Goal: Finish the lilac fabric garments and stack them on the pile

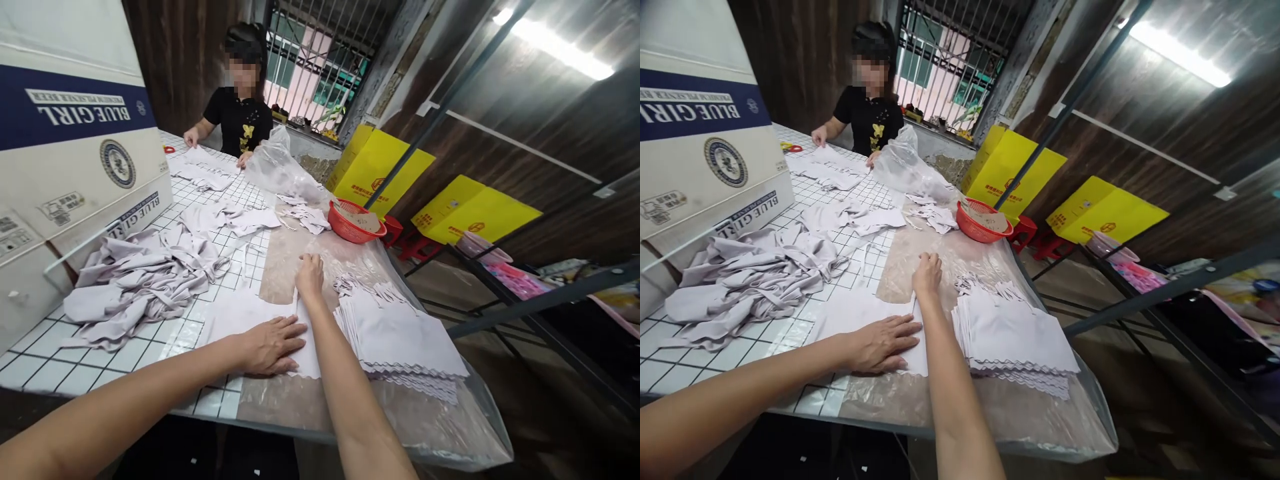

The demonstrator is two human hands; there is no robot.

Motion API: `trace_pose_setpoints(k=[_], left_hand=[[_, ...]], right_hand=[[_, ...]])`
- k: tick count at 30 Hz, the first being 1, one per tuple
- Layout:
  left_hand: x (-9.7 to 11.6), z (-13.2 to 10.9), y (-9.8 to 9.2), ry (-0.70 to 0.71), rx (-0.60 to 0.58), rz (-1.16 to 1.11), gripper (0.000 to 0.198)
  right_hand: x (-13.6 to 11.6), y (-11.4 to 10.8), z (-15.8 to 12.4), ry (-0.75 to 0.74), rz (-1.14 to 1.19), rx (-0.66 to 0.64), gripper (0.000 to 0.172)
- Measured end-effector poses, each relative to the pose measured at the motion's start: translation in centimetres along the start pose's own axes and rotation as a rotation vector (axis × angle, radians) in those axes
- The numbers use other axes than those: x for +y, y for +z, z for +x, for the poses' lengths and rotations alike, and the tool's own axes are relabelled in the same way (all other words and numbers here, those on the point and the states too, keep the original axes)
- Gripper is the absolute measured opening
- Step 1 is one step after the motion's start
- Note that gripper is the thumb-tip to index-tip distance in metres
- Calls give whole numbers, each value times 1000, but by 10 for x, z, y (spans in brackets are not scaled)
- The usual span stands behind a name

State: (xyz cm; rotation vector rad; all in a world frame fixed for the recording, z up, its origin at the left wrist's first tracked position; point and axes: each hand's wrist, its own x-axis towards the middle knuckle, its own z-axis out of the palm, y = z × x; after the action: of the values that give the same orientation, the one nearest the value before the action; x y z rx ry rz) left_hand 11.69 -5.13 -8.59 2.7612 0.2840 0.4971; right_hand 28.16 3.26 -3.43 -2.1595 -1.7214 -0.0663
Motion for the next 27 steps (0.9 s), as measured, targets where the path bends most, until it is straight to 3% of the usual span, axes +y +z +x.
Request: trace_pose_setpoints(k=[3, 6, 8, 11, 16, 19, 21, 23, 25, 27], left_hand=[[-19, -16, -16, -36, 58, 10, 40], [-44, -39, -30, -131, 91, 72, 41], [-57, -51, -35, -176, 87, 104, 44], [-64, -59, -35, -182, 100, 113, 49], [-63, -58, -32, -153, 89, 114, 53], [-63, -58, -32, -166, 89, 130, 53], [-64, -59, -32, -177, 99, 127, 52], [-64, -59, -33, -169, 111, 89, 47], [-65, -60, -34, -131, 100, 46, 40], [-66, -61, -34, -121, 94, 40, 39]], right_hand=[[-14, 0, 7, 14, 73, -52, 41], [-36, 11, 10, -22, 175, -238, 22], [-55, 21, 6, -46, 244, -373, 22], [-84, 37, -2, -51, 321, -484, 26], [-109, 43, -5, -13, 431, -521, 16], [-105, 25, -12, -11, 565, -582, 4], [-94, 2, -26, -91, 733, -646, 16], [-79, -29, -47, -269, 871, -729, 31], [-63, -61, -71, -463, 841, -831, 44], [-48, -86, -91, -534, 811, -951, 56]])
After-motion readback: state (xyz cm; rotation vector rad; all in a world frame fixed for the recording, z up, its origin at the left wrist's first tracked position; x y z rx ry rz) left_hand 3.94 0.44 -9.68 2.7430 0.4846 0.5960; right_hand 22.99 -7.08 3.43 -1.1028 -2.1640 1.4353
